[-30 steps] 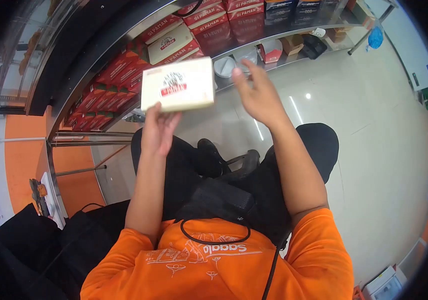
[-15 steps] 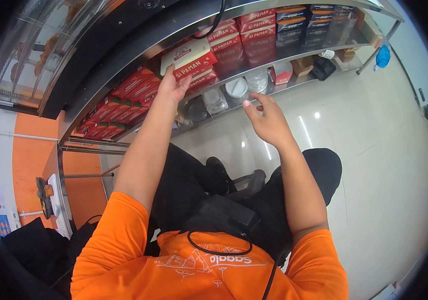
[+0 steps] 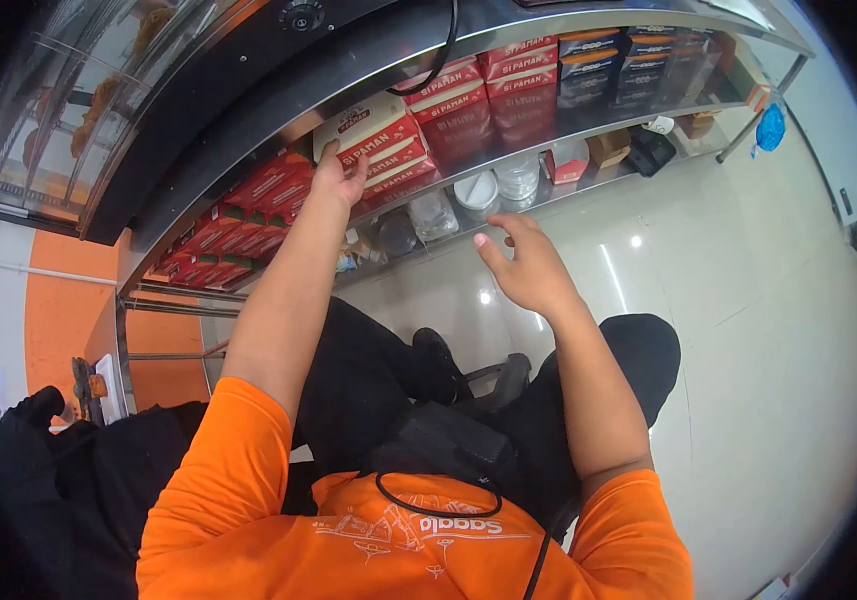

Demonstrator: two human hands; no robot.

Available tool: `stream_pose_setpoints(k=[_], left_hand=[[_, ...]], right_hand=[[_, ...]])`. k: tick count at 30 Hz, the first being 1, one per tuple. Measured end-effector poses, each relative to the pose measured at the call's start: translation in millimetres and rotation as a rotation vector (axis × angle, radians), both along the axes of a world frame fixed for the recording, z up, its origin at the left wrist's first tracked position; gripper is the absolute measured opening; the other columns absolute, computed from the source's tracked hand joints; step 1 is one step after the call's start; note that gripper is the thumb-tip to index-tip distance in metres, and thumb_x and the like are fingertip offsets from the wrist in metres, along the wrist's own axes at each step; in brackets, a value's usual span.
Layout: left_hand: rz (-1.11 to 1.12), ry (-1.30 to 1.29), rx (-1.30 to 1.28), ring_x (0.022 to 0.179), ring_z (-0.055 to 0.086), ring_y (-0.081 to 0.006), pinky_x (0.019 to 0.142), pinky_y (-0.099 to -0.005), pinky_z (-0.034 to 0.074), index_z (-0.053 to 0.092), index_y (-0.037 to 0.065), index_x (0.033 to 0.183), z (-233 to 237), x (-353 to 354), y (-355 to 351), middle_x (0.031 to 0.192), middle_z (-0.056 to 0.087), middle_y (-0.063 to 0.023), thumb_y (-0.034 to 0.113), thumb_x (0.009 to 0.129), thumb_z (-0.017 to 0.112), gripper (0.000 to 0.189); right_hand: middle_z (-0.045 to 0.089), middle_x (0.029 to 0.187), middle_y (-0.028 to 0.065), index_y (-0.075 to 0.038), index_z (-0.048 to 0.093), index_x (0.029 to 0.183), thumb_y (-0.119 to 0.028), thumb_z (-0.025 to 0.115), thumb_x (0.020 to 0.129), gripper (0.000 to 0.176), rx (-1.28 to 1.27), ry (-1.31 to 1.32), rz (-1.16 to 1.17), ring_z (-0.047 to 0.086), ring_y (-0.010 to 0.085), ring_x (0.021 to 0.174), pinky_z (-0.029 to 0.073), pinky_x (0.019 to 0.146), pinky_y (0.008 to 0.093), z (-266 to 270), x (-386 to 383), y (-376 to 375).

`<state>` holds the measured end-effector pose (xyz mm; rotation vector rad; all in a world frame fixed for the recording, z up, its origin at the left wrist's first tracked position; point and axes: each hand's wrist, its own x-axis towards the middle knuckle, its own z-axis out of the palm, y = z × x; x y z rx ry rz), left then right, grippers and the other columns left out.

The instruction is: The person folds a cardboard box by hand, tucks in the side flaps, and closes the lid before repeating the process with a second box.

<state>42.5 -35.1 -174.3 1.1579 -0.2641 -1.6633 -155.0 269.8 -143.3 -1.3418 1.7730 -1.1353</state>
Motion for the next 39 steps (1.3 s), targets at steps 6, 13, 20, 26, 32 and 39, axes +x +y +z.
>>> stream_pose_setpoints(k=[6, 13, 20, 26, 32, 39], left_hand=[[0.055, -0.043, 0.014, 0.103, 0.055, -0.0225, 0.092, -0.0298, 0.054, 0.057, 0.01, 0.128, 3, -3, 6, 0.118, 0.057, -0.0078, 0.035, 0.096, 0.069, 0.042], [0.063, 0.002, -0.092, 0.104, 0.055, -0.0204, 0.095, -0.0313, 0.053, 0.054, 0.003, 0.127, -7, 9, 38, 0.117, 0.055, -0.0095, 0.035, 0.095, 0.071, 0.048], [-0.364, -0.082, 0.068, 0.079, 0.065, -0.0137, 0.071, -0.0286, 0.057, 0.063, 0.011, 0.087, -63, 40, 172, 0.081, 0.066, -0.0026, 0.017, 0.093, 0.063, 0.008], [-0.827, -0.459, -0.036, 0.092, 0.06, -0.0135, 0.078, -0.029, 0.051, 0.065, 0.009, 0.118, -25, 58, 291, 0.101, 0.064, -0.003, 0.026, 0.093, 0.064, 0.03], [-1.041, -0.845, -0.647, 0.107, 0.067, -0.0271, 0.092, -0.039, 0.052, 0.056, -0.003, 0.128, 61, 95, 362, 0.122, 0.065, -0.0188, 0.028, 0.094, 0.067, 0.047], [-0.941, -0.805, -0.725, 0.115, 0.062, -0.0285, 0.1, -0.0402, 0.049, 0.057, -0.001, 0.129, 135, 220, 494, 0.121, 0.064, -0.0176, 0.028, 0.102, 0.059, 0.04]], right_hand=[[0.057, 0.133, 0.023, 0.004, 0.059, 0.13, -0.037, 0.063, 0.098, 0.052, 0.011, 0.016, 0.021, 0.063, 0.0335, 0.109, 0.051, 0.094, 0.0394, 0, -1, 0], [0.058, 0.132, 0.0228, 0.004, 0.059, 0.13, -0.036, 0.064, 0.097, 0.052, 0.021, 0.027, 0.027, 0.063, 0.0338, 0.107, 0.051, 0.094, 0.0397, 0, -1, -2], [0.059, 0.132, 0.0266, 0.004, 0.06, 0.129, -0.034, 0.065, 0.096, 0.051, 0.089, 0.201, 0.13, 0.059, 0.0405, 0.12, 0.047, 0.103, 0.0434, -12, 0, 4], [0.062, 0.129, 0.0249, 0.003, 0.062, 0.128, -0.03, 0.068, 0.094, 0.048, 0.16, 0.276, 0.236, 0.059, 0.0397, 0.122, 0.051, 0.099, 0.044, -45, 6, 11], [0.068, 0.119, 0.0268, 0.005, 0.062, 0.128, -0.035, 0.067, 0.095, 0.052, 0.248, 0.393, 0.351, 0.069, 0.0354, 0.103, 0.053, 0.09, 0.0409, -75, 8, 11], [0.07, 0.107, 0.0222, 0.006, 0.064, 0.123, -0.034, 0.066, 0.097, 0.048, 0.264, 0.355, 0.452, 0.068, 0.0286, 0.096, 0.053, 0.087, 0.0389, -128, 3, 22]])
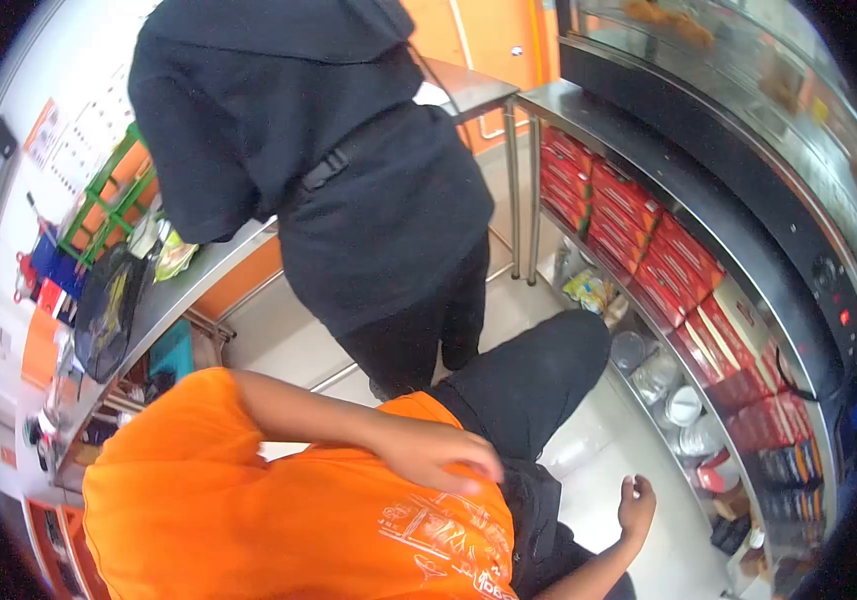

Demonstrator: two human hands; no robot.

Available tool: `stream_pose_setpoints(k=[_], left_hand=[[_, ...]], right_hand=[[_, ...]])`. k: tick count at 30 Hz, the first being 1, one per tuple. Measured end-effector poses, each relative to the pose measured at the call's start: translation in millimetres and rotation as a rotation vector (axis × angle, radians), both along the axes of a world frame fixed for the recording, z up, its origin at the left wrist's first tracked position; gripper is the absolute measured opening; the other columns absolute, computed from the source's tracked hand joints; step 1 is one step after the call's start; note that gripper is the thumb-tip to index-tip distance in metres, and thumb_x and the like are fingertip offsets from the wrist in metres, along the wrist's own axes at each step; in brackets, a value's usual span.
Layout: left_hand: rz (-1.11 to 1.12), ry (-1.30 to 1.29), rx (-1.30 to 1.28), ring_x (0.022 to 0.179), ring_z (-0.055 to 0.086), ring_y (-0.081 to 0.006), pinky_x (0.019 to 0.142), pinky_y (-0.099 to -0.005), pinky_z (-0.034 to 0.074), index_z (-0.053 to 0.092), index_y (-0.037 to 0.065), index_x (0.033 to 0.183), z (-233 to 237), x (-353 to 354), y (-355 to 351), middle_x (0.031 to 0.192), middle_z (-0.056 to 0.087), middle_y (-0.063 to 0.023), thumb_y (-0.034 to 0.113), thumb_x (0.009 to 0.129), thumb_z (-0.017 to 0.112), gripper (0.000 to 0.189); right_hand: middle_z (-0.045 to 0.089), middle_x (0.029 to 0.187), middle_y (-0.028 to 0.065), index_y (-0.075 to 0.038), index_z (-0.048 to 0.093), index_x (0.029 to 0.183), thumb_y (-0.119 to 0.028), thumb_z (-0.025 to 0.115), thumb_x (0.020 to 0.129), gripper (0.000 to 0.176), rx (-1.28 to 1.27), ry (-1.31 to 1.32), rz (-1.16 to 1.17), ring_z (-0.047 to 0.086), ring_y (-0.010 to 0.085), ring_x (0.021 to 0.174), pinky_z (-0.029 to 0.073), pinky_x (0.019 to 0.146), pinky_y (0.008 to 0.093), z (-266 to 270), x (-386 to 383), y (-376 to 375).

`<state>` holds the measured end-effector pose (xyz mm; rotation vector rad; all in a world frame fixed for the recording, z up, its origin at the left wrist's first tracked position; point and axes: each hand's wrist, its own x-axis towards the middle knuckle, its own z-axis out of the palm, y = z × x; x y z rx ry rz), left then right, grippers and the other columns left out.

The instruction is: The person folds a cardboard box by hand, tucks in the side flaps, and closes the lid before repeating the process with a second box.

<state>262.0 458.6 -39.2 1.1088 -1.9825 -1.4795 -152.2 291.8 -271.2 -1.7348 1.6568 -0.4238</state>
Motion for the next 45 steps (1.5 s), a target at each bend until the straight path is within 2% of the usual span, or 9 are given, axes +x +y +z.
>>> stream_pose_setpoints(k=[7, 9, 13, 15, 16, 25, 33, 37, 45], left_hand=[[-0.065, -0.993, 0.721, 0.104, 0.065, -0.0283, 0.094, -0.0423, 0.05, 0.069, 0.003, 0.115, 51, 218, 157, 0.111, 0.07, -0.0196, 0.049, 0.098, 0.056, 0.051], [0.34, -1.073, 1.005, 0.089, 0.071, -0.0244, 0.082, -0.0423, 0.055, 0.076, 0.005, 0.105, 88, 272, 176, 0.098, 0.076, -0.0123, 0.049, 0.094, 0.059, 0.049], [1.289, -1.401, 0.154, 0.079, 0.07, -0.0341, 0.079, -0.0448, 0.054, 0.076, 0.002, 0.083, 135, 387, 205, 0.082, 0.074, -0.0183, 0.048, 0.086, 0.066, 0.048], [1.941, -1.061, -0.285, 0.089, 0.068, -0.0384, 0.081, -0.0458, 0.053, 0.068, -0.001, 0.095, 149, 418, 186, 0.093, 0.072, -0.0235, 0.045, 0.08, 0.076, 0.049], [2.084, -1.024, -0.411, 0.1, 0.067, -0.0396, 0.088, -0.0454, 0.052, 0.065, -0.003, 0.108, 152, 443, 176, 0.104, 0.069, -0.0269, 0.041, 0.078, 0.08, 0.055], [2.152, -1.194, -0.486, 0.101, 0.067, -0.0421, 0.09, -0.0503, 0.052, 0.077, 0.006, 0.1, 113, 634, 163, 0.104, 0.071, -0.025, 0.037, 0.09, 0.054, 0.04], [2.444, -1.025, -1.708, 0.081, 0.069, -0.0383, 0.074, -0.048, 0.052, 0.068, -0.002, 0.088, 252, 462, 182, 0.087, 0.072, -0.0205, 0.027, 0.092, 0.057, 0.031], [1.966, -0.8, -2.331, 0.06, 0.058, -0.02, 0.055, -0.0392, 0.043, 0.063, 0.002, 0.071, 299, 334, 233, 0.067, 0.063, -0.0085, 0.028, 0.101, 0.057, 0.04], [1.071, 0.119, -2.509, 0.088, 0.066, -0.0344, 0.085, -0.0423, 0.059, 0.061, -0.01, 0.097, 297, 56, 71, 0.098, 0.065, -0.0206, 0.021, 0.101, 0.056, 0.031]], right_hand=[[0.065, 0.087, 0.0099, 0.002, 0.062, 0.124, -0.034, 0.064, 0.099, 0.044, 0.256, -0.093, -0.054, 0.062, 0.0193, 0.066, 0.051, 0.052, 0.0358, -74, -36, -13], [0.064, 0.086, 0.009, -0.001, 0.062, 0.122, -0.037, 0.063, 0.098, 0.043, 0.371, -0.185, -0.16, 0.063, 0.0223, 0.065, 0.052, 0.051, 0.0381, -64, -26, -10], [0.065, 0.088, 0.0101, 0.001, 0.062, 0.121, -0.03, 0.067, 0.097, 0.04, 0.491, -0.197, -0.223, 0.065, 0.0221, 0.065, 0.052, 0.048, 0.0376, -103, -47, -21], [0.062, 0.119, 0.017, -0.005, 0.056, 0.135, -0.048, 0.072, 0.09, 0.065, 0.42, -0.015, 0.122, 0.063, 0.0363, 0.105, 0.054, 0.081, 0.051, -172, -100, -55], [0.063, 0.093, 0.0089, -0.004, 0.063, 0.119, -0.042, 0.066, 0.095, 0.045, 0.245, -0.016, 0.11, 0.064, 0.0242, 0.076, 0.054, 0.06, 0.0397, -169, -94, -48], [0.063, 0.089, 0.0089, -0.003, 0.064, 0.114, -0.036, 0.065, 0.095, 0.038, 0.344, -0.022, -0.173, 0.064, 0.0243, 0.071, 0.053, 0.054, 0.0392, -110, -68, -8], [0.065, 0.078, 0.0097, 0.002, 0.068, 0.112, -0.029, 0.065, 0.094, 0.036, 0.235, -0.032, -0.249, 0.064, 0.0202, 0.06, 0.05, 0.047, 0.0346, -46, -35, 17], [0.07, 0.083, 0.0145, 0.005, 0.068, 0.116, -0.031, 0.067, 0.093, 0.043, 0.025, 0.061, -0.104, 0.069, 0.0221, 0.069, 0.055, 0.059, 0.0356, -97, -48, -10], [0.072, 0.105, 0.0244, 0.004, 0.068, 0.118, -0.035, 0.067, 0.093, 0.047, -0.128, -0.011, -0.082, 0.07, 0.0357, 0.099, 0.054, 0.089, 0.0415, 28, 11, -9]])
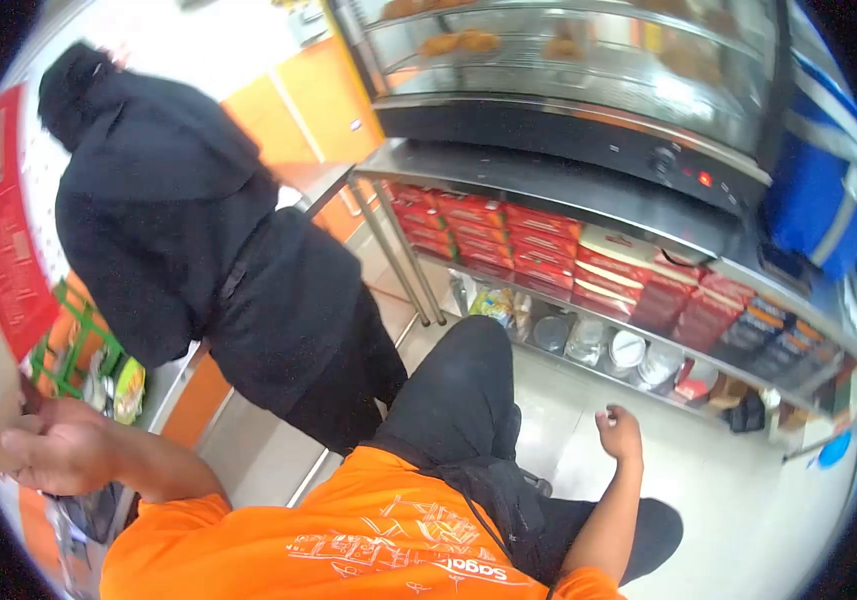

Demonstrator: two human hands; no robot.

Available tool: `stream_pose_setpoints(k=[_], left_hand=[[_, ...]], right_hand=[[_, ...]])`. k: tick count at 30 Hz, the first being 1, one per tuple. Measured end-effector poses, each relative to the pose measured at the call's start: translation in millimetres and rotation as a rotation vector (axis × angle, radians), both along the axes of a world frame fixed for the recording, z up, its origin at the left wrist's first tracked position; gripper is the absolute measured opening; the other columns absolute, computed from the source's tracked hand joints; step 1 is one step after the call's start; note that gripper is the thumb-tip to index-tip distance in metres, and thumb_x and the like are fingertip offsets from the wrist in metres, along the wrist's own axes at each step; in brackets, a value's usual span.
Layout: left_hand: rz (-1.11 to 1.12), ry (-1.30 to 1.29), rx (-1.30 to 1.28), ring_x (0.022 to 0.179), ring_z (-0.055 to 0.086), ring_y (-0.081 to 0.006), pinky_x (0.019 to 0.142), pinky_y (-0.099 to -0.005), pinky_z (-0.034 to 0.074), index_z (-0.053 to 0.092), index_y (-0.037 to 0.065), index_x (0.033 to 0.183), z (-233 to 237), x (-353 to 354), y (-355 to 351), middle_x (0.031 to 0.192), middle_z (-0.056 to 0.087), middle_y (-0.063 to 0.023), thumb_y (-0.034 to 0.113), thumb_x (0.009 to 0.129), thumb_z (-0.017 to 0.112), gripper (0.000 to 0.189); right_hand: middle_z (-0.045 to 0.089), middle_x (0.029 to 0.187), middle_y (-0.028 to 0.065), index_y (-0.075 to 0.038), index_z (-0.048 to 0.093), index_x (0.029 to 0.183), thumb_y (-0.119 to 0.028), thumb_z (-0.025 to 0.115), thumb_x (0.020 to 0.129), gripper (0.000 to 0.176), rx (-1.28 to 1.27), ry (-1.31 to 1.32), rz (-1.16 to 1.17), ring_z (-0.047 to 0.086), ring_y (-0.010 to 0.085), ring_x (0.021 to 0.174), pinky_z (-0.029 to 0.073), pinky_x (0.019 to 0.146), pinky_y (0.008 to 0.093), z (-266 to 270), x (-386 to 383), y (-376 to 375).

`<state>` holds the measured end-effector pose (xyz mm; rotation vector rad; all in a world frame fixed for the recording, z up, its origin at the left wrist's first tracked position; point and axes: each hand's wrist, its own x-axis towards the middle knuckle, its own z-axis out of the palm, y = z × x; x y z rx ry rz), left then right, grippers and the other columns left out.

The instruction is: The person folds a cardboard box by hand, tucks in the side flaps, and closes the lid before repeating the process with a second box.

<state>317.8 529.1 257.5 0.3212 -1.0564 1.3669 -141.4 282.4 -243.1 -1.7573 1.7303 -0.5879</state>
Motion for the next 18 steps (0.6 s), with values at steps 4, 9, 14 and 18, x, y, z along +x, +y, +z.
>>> stream_pose_setpoints(k=[4, 9, 14, 18], left_hand=[[-0.357, 0.08, 0.772, 0.071, 0.054, -0.0182, 0.072, -0.0302, 0.053, 0.059, 0.0, 0.097, -79, -58, -61, 0.084, 0.056, -0.0078, 0.02, 0.103, 0.053, 0.021], [-0.835, 0.318, 1.617, 0.082, 0.066, -0.0127, 0.076, -0.0284, 0.06, 0.066, -0.003, 0.105, -185, -189, -180, 0.101, 0.066, -0.0067, 0.008, 0.101, 0.06, 0.013], [-1.314, 0.598, 2.144, 0.095, 0.067, -0.0123, 0.081, -0.0274, 0.059, 0.06, -0.002, 0.123, -293, -261, -224, 0.114, 0.065, -0.0069, 0.016, 0.105, 0.056, 0.026], [-1.638, 0.686, 2.317, 0.099, 0.065, -0.0108, 0.088, -0.0266, 0.054, 0.055, -0.001, 0.126, -333, -280, -223, 0.11, 0.067, -0.0079, 0.012, 0.104, 0.053, 0.025]], right_hand=[[0.072, 0.108, 0.0239, 0.006, 0.067, 0.118, -0.027, 0.068, 0.094, 0.041, -0.103, -0.246, -0.113, 0.071, 0.0331, 0.099, 0.054, 0.089, 0.039, 42, -9, 7], [0.071, 0.115, 0.0138, 0.001, 0.065, 0.125, -0.026, 0.067, 0.098, 0.039, -0.307, -0.66, -0.33, 0.066, 0.0225, 0.107, 0.052, 0.091, 0.034, 69, -21, 15], [0.047, 0.148, 0.0171, -0.001, 0.054, 0.139, -0.025, 0.072, 0.093, 0.054, -0.563, -0.695, -0.114, 0.053, 0.0286, 0.129, 0.044, 0.106, 0.0417, 130, 4, 50], [0.041, 0.151, 0.0239, 0.0, 0.051, 0.143, -0.024, 0.072, 0.092, 0.06, -0.515, -0.384, -0.212, 0.04, 0.0361, 0.142, 0.031, 0.117, 0.0446, 137, 28, 61]])
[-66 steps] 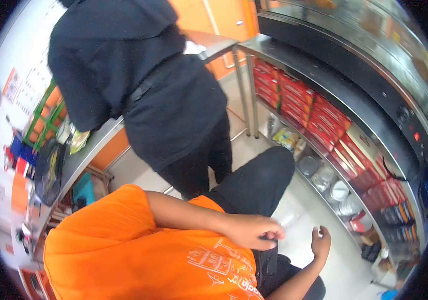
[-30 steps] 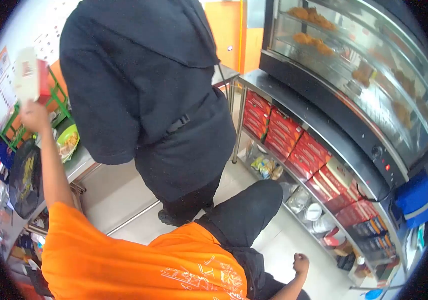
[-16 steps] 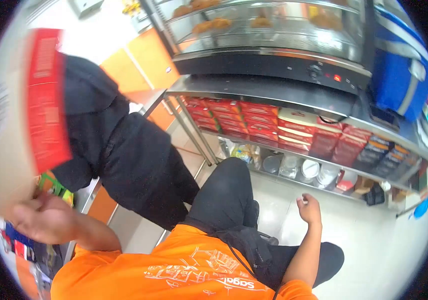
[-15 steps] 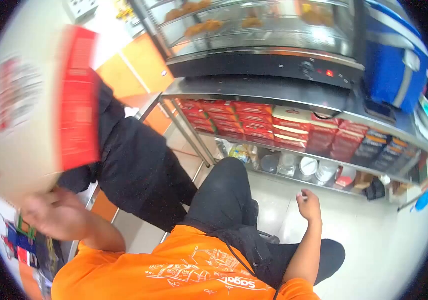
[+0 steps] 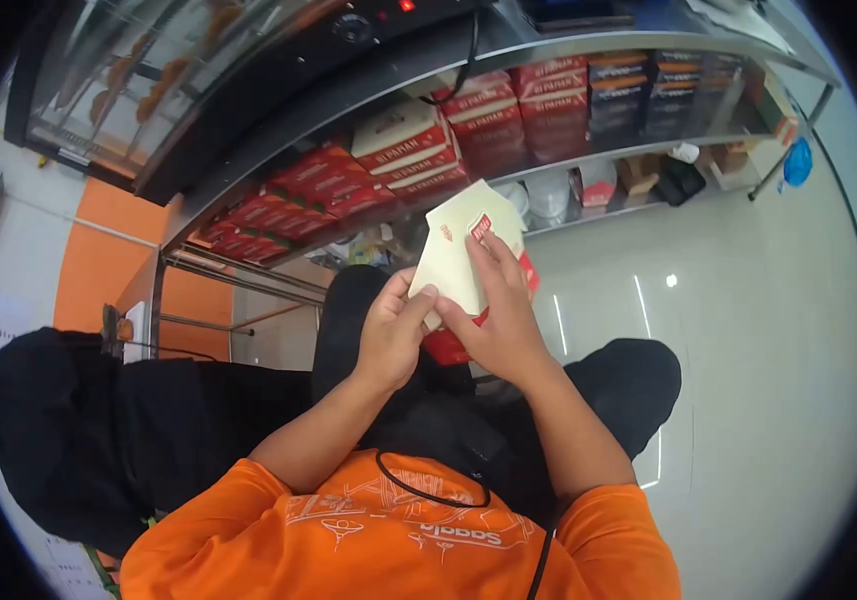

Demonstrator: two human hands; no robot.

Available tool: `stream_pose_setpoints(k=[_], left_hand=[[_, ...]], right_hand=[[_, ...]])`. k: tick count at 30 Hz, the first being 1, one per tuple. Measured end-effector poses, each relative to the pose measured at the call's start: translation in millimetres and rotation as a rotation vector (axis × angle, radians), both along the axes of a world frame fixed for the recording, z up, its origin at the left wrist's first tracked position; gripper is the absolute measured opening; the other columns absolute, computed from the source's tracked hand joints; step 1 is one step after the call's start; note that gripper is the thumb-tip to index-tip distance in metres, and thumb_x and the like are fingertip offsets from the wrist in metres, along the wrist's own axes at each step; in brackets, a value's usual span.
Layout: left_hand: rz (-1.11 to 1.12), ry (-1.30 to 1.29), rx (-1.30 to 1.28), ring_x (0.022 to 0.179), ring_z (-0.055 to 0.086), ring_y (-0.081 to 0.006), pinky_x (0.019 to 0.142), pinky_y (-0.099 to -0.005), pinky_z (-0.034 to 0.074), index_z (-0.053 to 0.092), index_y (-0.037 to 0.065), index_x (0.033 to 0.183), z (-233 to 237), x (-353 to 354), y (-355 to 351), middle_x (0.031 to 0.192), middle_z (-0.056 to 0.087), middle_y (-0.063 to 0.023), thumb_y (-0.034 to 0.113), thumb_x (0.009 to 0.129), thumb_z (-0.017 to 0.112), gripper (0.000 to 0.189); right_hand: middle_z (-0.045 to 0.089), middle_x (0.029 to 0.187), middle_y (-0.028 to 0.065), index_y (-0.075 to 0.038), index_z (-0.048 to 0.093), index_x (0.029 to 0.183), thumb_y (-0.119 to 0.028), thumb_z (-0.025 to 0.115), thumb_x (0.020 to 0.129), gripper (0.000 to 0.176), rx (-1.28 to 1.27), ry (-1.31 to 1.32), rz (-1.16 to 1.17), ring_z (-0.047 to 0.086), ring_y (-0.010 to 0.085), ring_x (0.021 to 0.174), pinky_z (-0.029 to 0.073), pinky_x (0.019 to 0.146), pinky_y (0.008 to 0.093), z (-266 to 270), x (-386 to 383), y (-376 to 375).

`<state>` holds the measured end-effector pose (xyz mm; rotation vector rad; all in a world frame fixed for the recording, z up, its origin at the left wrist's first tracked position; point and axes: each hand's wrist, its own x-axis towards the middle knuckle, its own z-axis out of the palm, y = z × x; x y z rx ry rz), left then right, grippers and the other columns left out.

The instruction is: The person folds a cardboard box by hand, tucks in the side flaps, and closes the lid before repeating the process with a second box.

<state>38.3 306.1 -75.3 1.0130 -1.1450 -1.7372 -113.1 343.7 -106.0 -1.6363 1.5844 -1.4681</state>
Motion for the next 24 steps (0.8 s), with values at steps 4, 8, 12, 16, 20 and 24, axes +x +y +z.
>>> stream_pose_setpoints(k=[4, 8, 12, 16, 20, 24], left_hand=[[-0.166, -0.049, -0.064, 0.099, 0.063, -0.0106, 0.089, -0.028, 0.05, 0.055, -0.001, 0.123, 4, 17, -10, 0.11, 0.066, -0.0075, 0.011, 0.103, 0.052, 0.023], [-0.343, -0.489, -0.371, 0.107, 0.064, -0.0169, 0.095, -0.0329, 0.049, 0.059, 0.0, 0.123, 16, 35, -19, 0.111, 0.069, -0.0102, 0.012, 0.1, 0.057, 0.026], [-0.308, -0.744, -0.798, 0.111, 0.066, -0.0313, 0.098, -0.0366, 0.049, 0.065, 0.003, 0.128, 57, 50, -12, 0.121, 0.068, -0.0199, 0.014, 0.094, 0.065, 0.035], [0.251, -0.807, -1.28, 0.103, 0.067, -0.028, 0.086, -0.0348, 0.054, 0.064, 0.001, 0.122, 61, 104, -26, 0.12, 0.067, -0.0177, 0.004, 0.093, 0.062, 0.03], [0.574, -0.429, -0.639, 0.101, 0.065, -0.0178, 0.088, -0.0317, 0.052, 0.065, 0.0, 0.12, 41, 123, -59, 0.118, 0.068, -0.0102, 0.008, 0.103, 0.053, 0.022], [0.275, -0.078, -0.126, 0.102, 0.064, -0.0134, 0.089, -0.0285, 0.052, 0.063, -0.001, 0.125, 31, 132, -65, 0.119, 0.068, -0.0088, 0.019, 0.107, 0.054, 0.028]], right_hand=[[0.05, 0.144, 0.0248, 0.001, 0.052, 0.142, -0.02, 0.074, 0.09, 0.059, 0.038, -0.275, 0.173, 0.051, 0.0319, 0.135, 0.042, 0.108, 0.0397, -2, 4, -9], [0.07, 0.117, 0.0196, 0.0, 0.065, 0.127, -0.015, 0.073, 0.092, 0.039, 0.116, -0.375, 0.277, 0.068, 0.0228, 0.107, 0.053, 0.091, 0.0334, -16, 13, -15], [0.076, 0.098, 0.0111, -0.001, 0.073, 0.11, -0.014, 0.07, 0.095, 0.02, 0.279, -0.358, 0.221, 0.071, 0.0132, 0.084, 0.055, 0.078, 0.0297, -9, 17, -18], [0.075, 0.099, 0.0102, 0.004, 0.069, 0.112, -0.018, 0.067, 0.1, 0.025, 0.204, -0.767, 0.133, 0.067, 0.0099, 0.084, 0.054, 0.074, 0.0259, -35, 18, -31], [0.074, 0.102, 0.0118, 0.005, 0.065, 0.117, -0.016, 0.064, 0.101, 0.027, 0.244, -0.911, 0.104, 0.07, 0.0128, 0.085, 0.056, 0.074, 0.0269, -33, 8, -43], [0.074, 0.103, 0.0125, 0.005, 0.064, 0.119, -0.015, 0.065, 0.1, 0.027, 0.325, -0.89, 0.157, 0.07, 0.0137, 0.085, 0.057, 0.074, 0.0271, -47, 7, -46]])
